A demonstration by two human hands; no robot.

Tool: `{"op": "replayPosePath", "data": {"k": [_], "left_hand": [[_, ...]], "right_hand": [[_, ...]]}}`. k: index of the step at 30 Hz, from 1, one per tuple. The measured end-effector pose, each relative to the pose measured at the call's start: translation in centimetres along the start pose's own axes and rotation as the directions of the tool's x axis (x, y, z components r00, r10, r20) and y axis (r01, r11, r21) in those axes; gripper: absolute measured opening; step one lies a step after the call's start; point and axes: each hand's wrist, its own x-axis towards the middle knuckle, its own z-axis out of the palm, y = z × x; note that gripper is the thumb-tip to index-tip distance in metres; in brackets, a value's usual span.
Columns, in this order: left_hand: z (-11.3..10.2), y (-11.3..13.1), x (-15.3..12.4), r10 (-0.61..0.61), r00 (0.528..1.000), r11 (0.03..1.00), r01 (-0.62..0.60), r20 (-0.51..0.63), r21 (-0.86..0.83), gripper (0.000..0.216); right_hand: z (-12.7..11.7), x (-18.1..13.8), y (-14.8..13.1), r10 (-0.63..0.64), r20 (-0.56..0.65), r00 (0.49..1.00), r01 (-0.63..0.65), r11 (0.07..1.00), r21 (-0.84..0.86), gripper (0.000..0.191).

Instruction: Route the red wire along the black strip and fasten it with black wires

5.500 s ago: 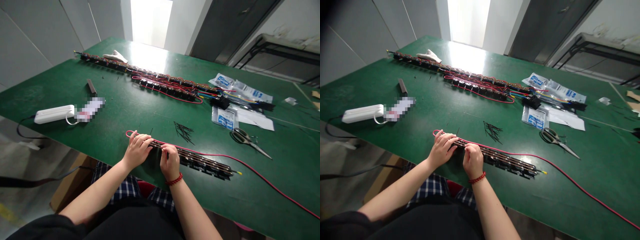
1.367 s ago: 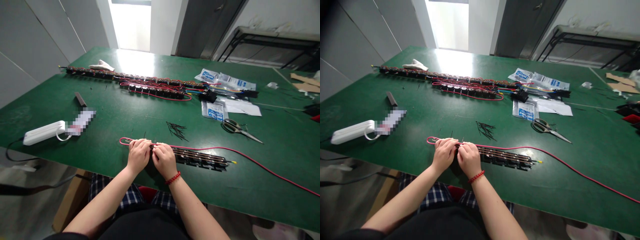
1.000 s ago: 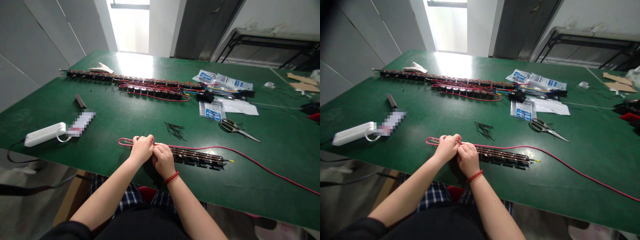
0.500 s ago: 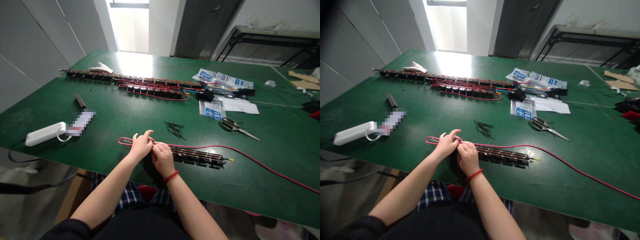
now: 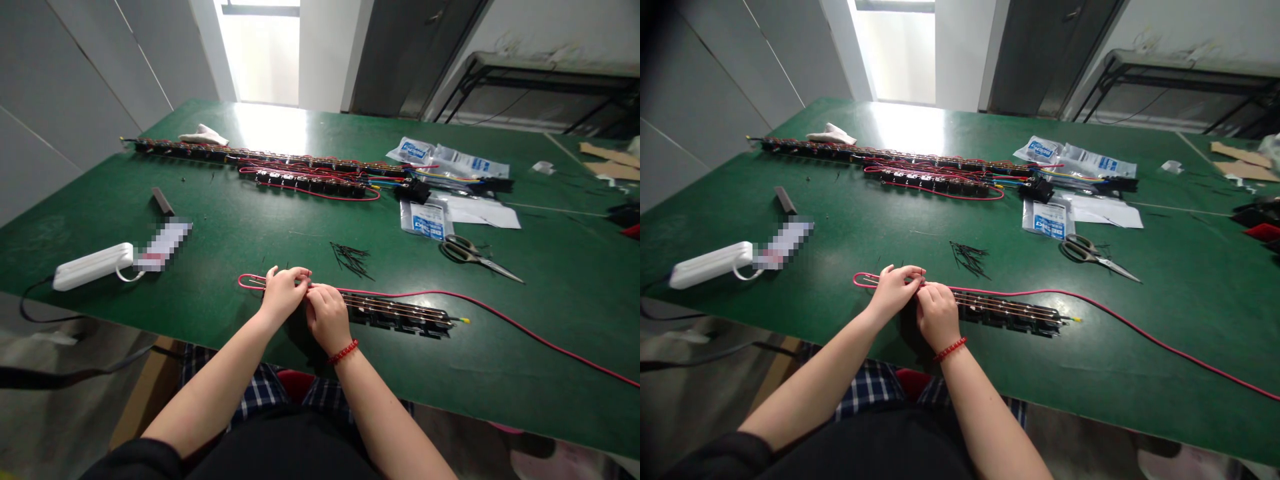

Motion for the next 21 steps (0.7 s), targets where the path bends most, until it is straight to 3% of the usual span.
{"op": "replayPosePath", "data": {"k": [5, 10, 16, 21], "left_hand": [[0.2, -0.1, -0.7, 0.016, 0.999, 1.000, -0.015, -0.047, 0.026, 0.016], [0.7, -0.6, -1.5, 0.144, 0.983, 0.978, -0.123, -0.116, 0.170, 0.019], [1.2, -1.7, -2.1, 0.347, 0.914, 0.925, -0.295, -0.213, 0.239, 0.022], [1.4, -2.3, -2.5, 0.434, 0.868, 0.894, -0.382, -0.242, 0.235, 0.026]], "right_hand": [[0.0, 0.0, 0.0, 0.008, -0.050, 0.999, -0.006, 0.999, 0.040, 0.016], [0.1, 0.0, 0.1, 0.012, -0.077, 0.997, -0.006, 0.998, 0.069, 0.021], [0.0, 0.0, 0.0, 0.019, -0.079, 0.997, -0.014, 0.998, 0.056, 0.020], [0.0, 0.0, 0.1, 0.044, -0.114, 0.993, -0.034, 0.996, 0.086, 0.019]]}}
